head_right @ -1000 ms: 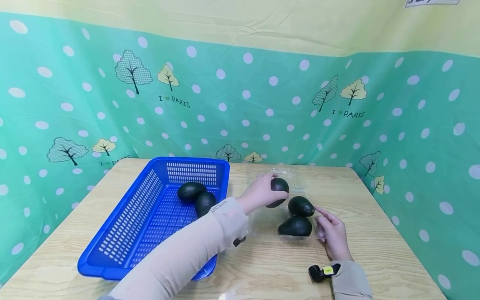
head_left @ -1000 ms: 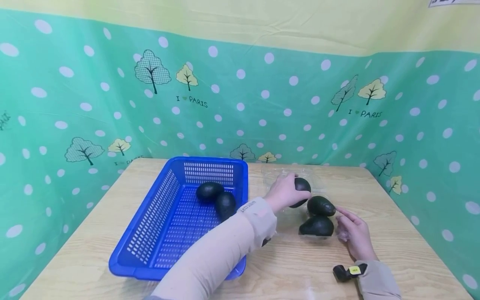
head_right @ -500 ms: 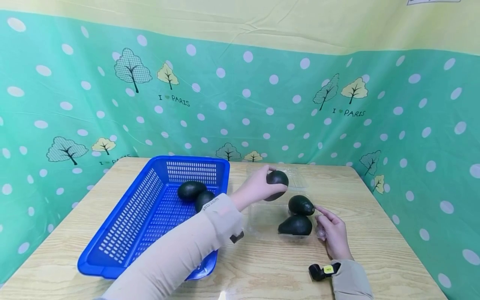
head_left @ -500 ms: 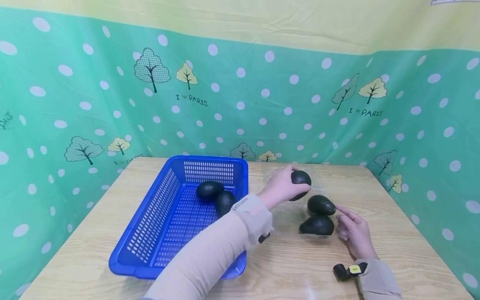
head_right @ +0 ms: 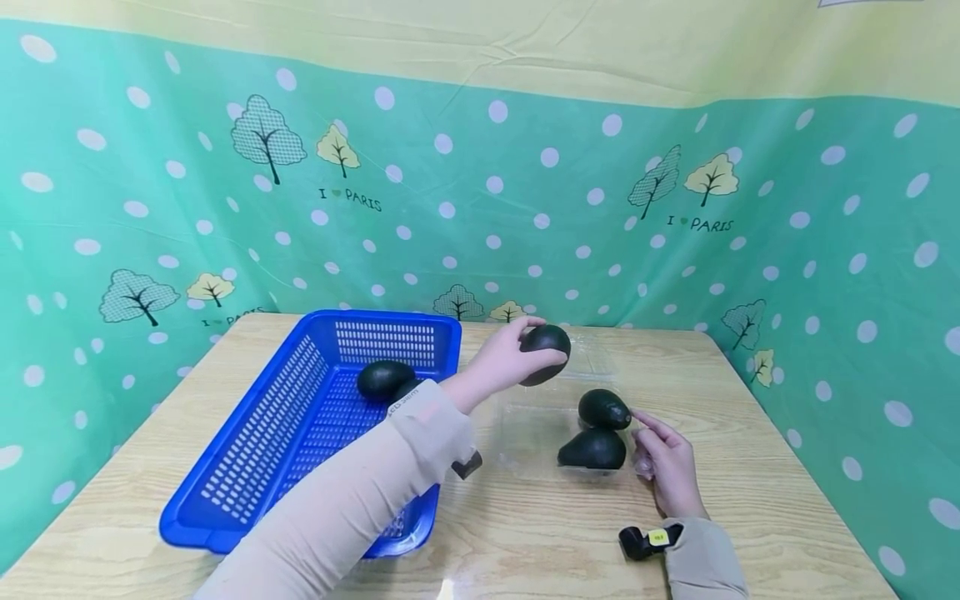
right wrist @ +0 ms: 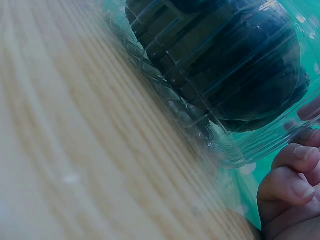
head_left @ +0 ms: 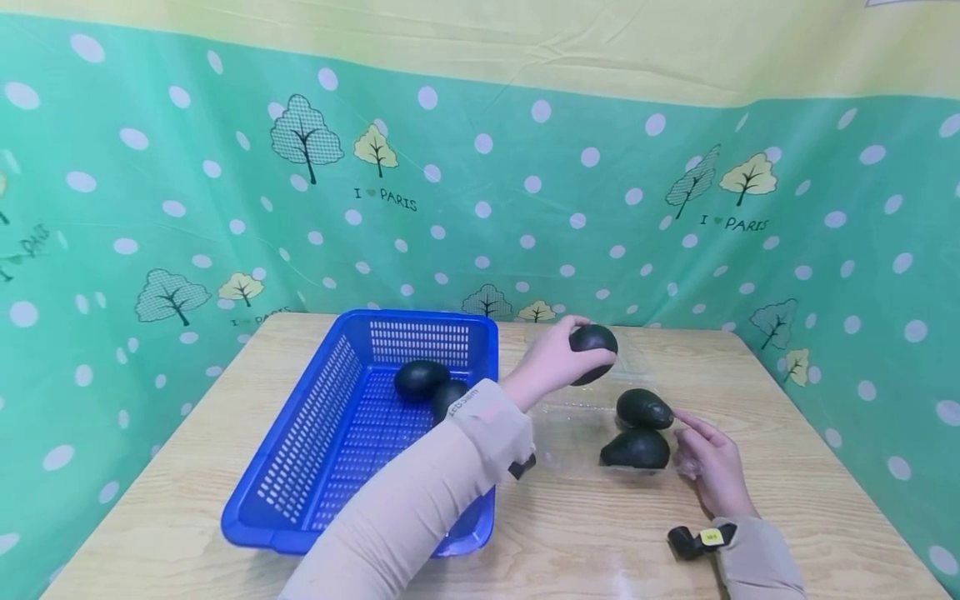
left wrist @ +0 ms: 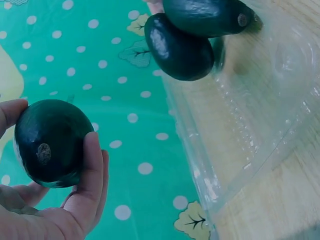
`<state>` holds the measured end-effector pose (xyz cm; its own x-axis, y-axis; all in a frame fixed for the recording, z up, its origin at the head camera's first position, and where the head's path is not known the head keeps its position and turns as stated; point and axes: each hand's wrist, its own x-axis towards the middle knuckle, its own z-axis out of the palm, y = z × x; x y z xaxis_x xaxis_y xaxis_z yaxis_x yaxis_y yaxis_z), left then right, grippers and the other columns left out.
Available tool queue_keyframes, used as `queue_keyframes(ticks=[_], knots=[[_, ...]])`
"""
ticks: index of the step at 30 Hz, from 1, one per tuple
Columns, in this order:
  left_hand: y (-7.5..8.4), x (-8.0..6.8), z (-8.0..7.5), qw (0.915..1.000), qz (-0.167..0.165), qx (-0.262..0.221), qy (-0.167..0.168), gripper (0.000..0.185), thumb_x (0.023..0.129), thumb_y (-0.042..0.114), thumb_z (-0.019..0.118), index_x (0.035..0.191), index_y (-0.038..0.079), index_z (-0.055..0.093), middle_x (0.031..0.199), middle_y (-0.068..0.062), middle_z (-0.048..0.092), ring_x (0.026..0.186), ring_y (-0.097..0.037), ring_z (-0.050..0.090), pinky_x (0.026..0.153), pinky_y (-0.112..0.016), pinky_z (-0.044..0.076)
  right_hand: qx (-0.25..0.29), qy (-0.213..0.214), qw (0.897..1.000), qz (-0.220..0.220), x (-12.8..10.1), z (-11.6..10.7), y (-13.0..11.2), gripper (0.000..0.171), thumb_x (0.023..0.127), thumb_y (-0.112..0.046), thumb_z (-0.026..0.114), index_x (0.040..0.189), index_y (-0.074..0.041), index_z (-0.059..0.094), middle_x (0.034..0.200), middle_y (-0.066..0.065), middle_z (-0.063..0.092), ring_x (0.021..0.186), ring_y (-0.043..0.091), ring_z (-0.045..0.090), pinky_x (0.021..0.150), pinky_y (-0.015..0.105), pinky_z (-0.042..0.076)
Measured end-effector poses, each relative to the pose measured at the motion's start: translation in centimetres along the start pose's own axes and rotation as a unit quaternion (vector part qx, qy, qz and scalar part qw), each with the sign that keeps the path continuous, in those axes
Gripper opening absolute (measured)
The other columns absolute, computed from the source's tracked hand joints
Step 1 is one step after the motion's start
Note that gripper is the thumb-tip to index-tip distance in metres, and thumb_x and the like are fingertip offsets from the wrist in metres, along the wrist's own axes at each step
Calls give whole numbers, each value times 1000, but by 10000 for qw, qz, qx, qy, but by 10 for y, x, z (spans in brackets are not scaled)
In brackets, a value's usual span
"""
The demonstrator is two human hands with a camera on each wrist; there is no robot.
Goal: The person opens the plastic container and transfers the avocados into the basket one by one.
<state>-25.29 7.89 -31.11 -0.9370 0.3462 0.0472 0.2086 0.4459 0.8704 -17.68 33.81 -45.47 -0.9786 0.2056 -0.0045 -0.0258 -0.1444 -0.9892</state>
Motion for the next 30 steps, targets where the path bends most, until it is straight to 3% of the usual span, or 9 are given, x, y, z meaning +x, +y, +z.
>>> queue_keyframes(ticks=[12, 19, 24, 30], knots=[[-6, 1, -16, 9999, -41, -163, 33, 65, 86, 45, 72, 144, 25, 50, 146, -9, 53, 122, -29, 58, 97, -43, 51, 97, 0, 10000, 11, 0, 1, 0, 39, 98, -1, 49, 102, -31, 73, 60, -11, 46, 48, 0, 42, 43, 14, 34], [-12, -3, -30, 9992, -114, -377, 63, 64, 86, 45, 72, 144, 28, 51, 145, -10, 53, 121, -29, 58, 95, -43, 53, 212, -48, 9997, -58, 1, 1, 0, 41, 98, 1, 48, 101, -30, 74, 59, -10, 46, 48, 0, 42, 46, 22, 23], [-15, -6, -40, 9982, -48, -591, 52, 63, 86, 41, 73, 143, 25, 52, 151, -9, 46, 122, -30, 58, 86, -38, 57, 130, -28, 9999, -13, 0, 1, -1, 42, 98, 1, 48, 101, -31, 74, 60, -11, 47, 49, 0, 42, 44, 15, 33], [-18, -8, -49, 9977, -114, -660, 59, 66, 87, 40, 72, 146, 22, 49, 141, -12, 55, 119, -30, 59, 86, -38, 57, 197, -73, 9998, -62, 0, 1, -1, 42, 98, 1, 47, 101, -31, 74, 61, -11, 47, 49, -1, 42, 44, 14, 32]])
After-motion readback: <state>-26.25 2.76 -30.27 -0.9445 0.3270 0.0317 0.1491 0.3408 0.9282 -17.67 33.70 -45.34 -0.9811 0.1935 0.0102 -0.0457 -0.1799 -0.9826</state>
